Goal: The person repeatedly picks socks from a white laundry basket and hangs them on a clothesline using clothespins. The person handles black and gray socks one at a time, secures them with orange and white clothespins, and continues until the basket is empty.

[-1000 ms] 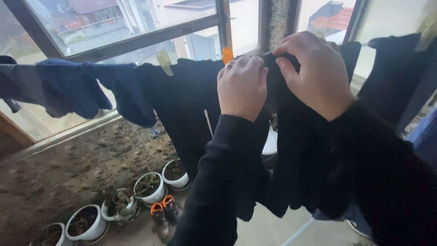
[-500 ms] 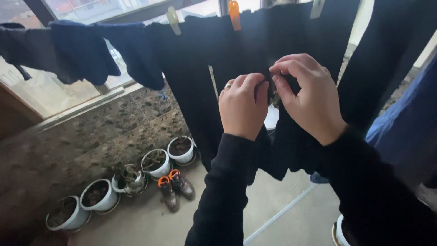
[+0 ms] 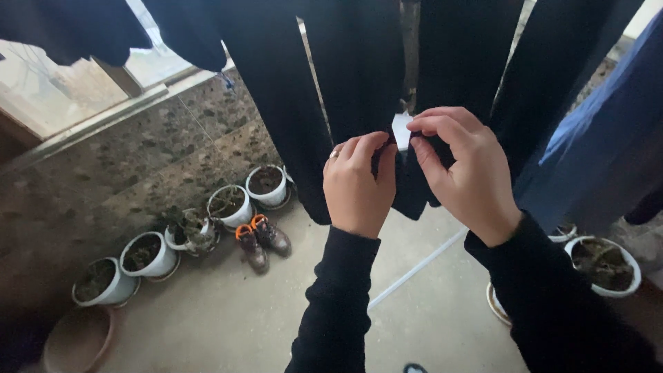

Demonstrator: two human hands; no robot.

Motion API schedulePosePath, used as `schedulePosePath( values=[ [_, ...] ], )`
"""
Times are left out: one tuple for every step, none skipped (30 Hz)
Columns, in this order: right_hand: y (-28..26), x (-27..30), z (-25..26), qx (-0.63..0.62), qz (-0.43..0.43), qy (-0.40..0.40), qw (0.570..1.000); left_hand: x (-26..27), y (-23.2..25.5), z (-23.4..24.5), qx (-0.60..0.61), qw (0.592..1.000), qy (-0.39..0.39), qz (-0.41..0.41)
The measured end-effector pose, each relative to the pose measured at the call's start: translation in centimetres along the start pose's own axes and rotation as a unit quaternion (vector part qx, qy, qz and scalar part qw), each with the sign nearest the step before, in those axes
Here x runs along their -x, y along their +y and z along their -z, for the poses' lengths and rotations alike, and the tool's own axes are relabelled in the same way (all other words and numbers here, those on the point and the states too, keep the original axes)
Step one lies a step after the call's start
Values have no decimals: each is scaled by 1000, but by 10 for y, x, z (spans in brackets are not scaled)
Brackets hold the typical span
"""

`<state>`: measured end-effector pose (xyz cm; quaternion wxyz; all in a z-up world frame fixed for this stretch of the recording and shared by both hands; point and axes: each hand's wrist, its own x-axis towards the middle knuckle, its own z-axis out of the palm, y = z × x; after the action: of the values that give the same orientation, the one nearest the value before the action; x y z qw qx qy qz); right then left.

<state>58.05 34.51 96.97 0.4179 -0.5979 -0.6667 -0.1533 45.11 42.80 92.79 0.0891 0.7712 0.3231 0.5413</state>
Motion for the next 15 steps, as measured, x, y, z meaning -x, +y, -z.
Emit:
schedulePosePath(
  values=[
    [0, 6, -1, -3, -7, -3, 1000, 7, 0, 0, -3, 1000, -3, 5],
    [0, 13, -2, -5, -14, -6, 1000, 15, 0, 0, -5, 1000, -5, 11],
    [-1, 19, -2, -7, -17, -10, 1000, 21, 1, 1, -6, 1000, -8, 15],
    [-1, 25, -2, -13, -18, -12, 1000, 27, 2, 1, -1, 1000, -6, 11],
    [-2, 30, -3, -21, -17, -13, 1000, 33, 3, 2, 2, 1000, -2, 9],
    [-2, 36, -3, -23, -19, -18, 999, 40, 3, 2, 0, 1000, -4, 13],
    [-2, 42, -3, -29, -15, -21, 999, 46, 4, 1, 5, 1000, -11, 21],
    [-3, 48, -2, -34, -11, -25, 999, 53, 5, 1, 10, 999, -17, 28],
    [-4, 54, -2, -37, -12, -29, 999, 60, 8, 3, 8, 999, -19, 33],
    [-5, 61, -2, -47, -29, -38, 998, 67, 10, 4, 9, 999, -20, 34],
    [-5, 67, -1, -57, -43, -48, 996, 74, 13, 5, 10, 999, -20, 35],
    [-5, 74, -1, -59, -43, -52, 996, 81, 16, 5, 8, 999, -20, 40],
    [-4, 82, -1, -63, -44, -56, 995, 89, 19, 6, 9, 999, -24, 45],
    [-4, 90, -1, -66, -45, -59, 995, 97, 23, 6, 9, 998, -28, 50],
    [-3, 98, -1, -67, -46, -64, 995, 107, 24, 5, 9, 998, -28, 55]
  ],
)
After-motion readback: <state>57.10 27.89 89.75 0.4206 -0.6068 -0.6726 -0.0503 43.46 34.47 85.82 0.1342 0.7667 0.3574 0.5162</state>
